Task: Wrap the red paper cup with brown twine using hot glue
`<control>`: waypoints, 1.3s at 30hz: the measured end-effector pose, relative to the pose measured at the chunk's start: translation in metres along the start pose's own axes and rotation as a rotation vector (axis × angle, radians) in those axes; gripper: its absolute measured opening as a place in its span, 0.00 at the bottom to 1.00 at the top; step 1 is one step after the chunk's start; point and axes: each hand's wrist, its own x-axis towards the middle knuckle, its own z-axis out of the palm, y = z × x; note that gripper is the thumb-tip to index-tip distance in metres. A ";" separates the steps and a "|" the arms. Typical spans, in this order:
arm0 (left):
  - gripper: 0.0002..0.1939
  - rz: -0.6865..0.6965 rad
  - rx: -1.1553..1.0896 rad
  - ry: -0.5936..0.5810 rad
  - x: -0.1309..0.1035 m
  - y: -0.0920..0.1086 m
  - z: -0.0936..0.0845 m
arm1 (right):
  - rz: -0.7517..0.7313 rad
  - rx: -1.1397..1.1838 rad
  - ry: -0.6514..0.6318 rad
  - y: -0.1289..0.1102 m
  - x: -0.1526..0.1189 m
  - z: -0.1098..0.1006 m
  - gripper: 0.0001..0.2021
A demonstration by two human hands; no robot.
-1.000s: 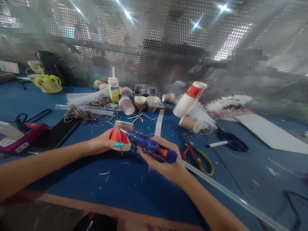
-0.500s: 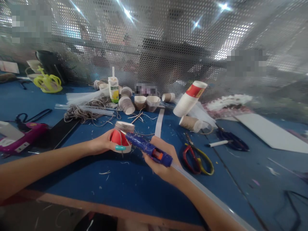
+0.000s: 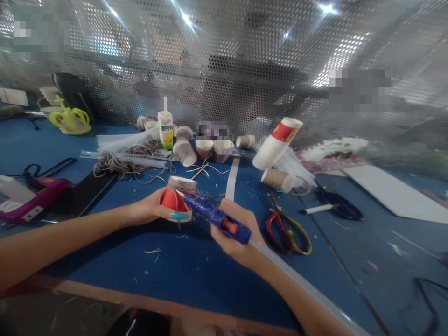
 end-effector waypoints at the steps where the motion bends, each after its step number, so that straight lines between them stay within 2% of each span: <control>1: 0.32 0.002 0.005 -0.002 0.000 0.000 0.000 | 0.006 -0.004 -0.001 0.000 0.000 0.000 0.10; 6: 0.28 0.018 0.009 -0.027 -0.001 0.000 -0.002 | -0.023 -0.037 -0.042 0.000 0.000 -0.001 0.11; 10: 0.28 0.017 -0.015 -0.052 -0.001 0.001 -0.001 | -0.020 -0.031 0.007 -0.001 -0.001 -0.001 0.11; 15: 0.27 0.004 -0.041 -0.041 -0.001 0.002 0.000 | -0.068 -0.038 -0.017 -0.002 -0.001 -0.002 0.11; 18: 0.27 -0.004 -0.069 -0.030 -0.001 0.002 -0.001 | -0.089 -0.030 0.034 -0.001 0.000 -0.002 0.11; 28: 0.25 0.038 -0.103 -0.063 -0.002 0.002 -0.004 | 0.013 -0.018 0.087 -0.010 -0.004 0.000 0.11; 39: 0.30 0.037 -0.141 -0.070 -0.001 -0.004 -0.012 | 0.072 -0.016 0.077 -0.007 -0.003 -0.002 0.12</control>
